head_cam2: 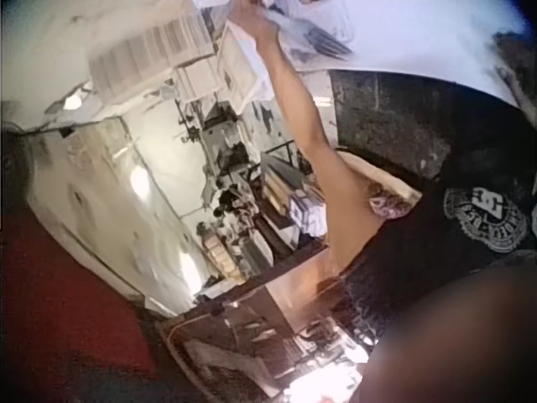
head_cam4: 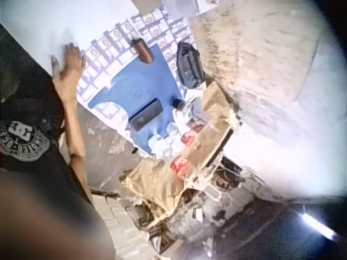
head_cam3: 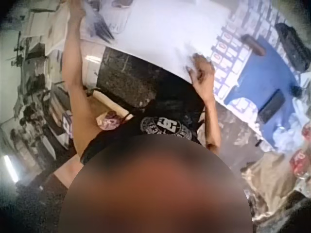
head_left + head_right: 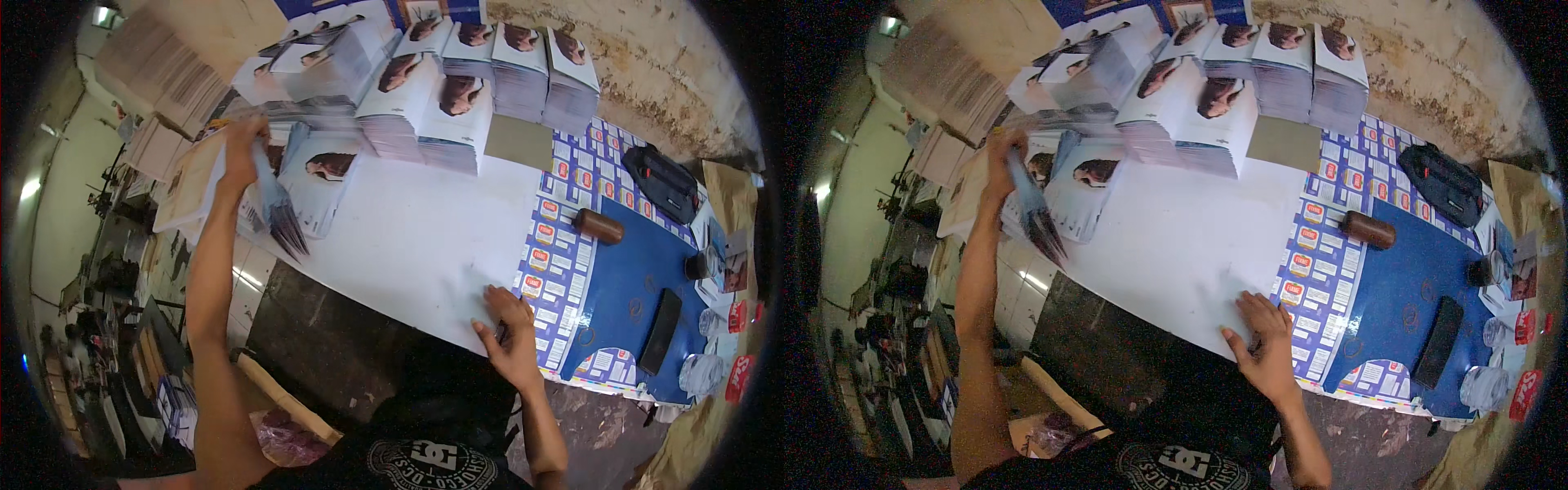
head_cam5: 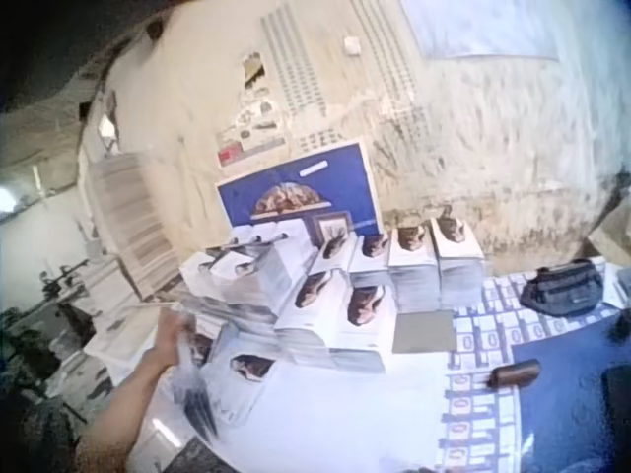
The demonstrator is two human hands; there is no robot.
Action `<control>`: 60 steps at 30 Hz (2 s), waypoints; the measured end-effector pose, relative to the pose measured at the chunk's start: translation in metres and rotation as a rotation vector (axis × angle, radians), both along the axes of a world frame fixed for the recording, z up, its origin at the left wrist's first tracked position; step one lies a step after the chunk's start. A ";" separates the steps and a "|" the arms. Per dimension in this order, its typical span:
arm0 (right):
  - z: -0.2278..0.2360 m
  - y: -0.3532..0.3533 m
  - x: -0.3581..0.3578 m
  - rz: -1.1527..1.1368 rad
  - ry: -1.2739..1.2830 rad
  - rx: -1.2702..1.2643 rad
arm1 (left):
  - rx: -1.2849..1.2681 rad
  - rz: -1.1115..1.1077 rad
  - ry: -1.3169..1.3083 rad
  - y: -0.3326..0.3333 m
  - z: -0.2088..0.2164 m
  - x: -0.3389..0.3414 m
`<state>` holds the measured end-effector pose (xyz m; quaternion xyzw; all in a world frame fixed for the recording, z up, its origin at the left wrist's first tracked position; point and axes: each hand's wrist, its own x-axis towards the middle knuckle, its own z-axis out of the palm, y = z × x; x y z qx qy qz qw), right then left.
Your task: Sorting and stacking printed brochures on a table.
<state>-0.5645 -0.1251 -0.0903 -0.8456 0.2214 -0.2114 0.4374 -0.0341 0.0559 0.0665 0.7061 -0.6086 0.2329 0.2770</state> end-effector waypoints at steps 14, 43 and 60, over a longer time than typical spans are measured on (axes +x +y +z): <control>0.045 0.090 0.034 0.591 -0.174 1.568 | -0.535 -0.979 0.500 0.023 0.113 -0.317; 0.080 -0.032 -0.037 -0.199 -0.490 1.063 | -1.156 -0.807 1.960 -0.062 -0.124 -0.298; 0.055 -0.098 -0.080 -0.051 -0.356 0.510 | -0.061 -0.501 1.398 -0.077 -0.127 -0.335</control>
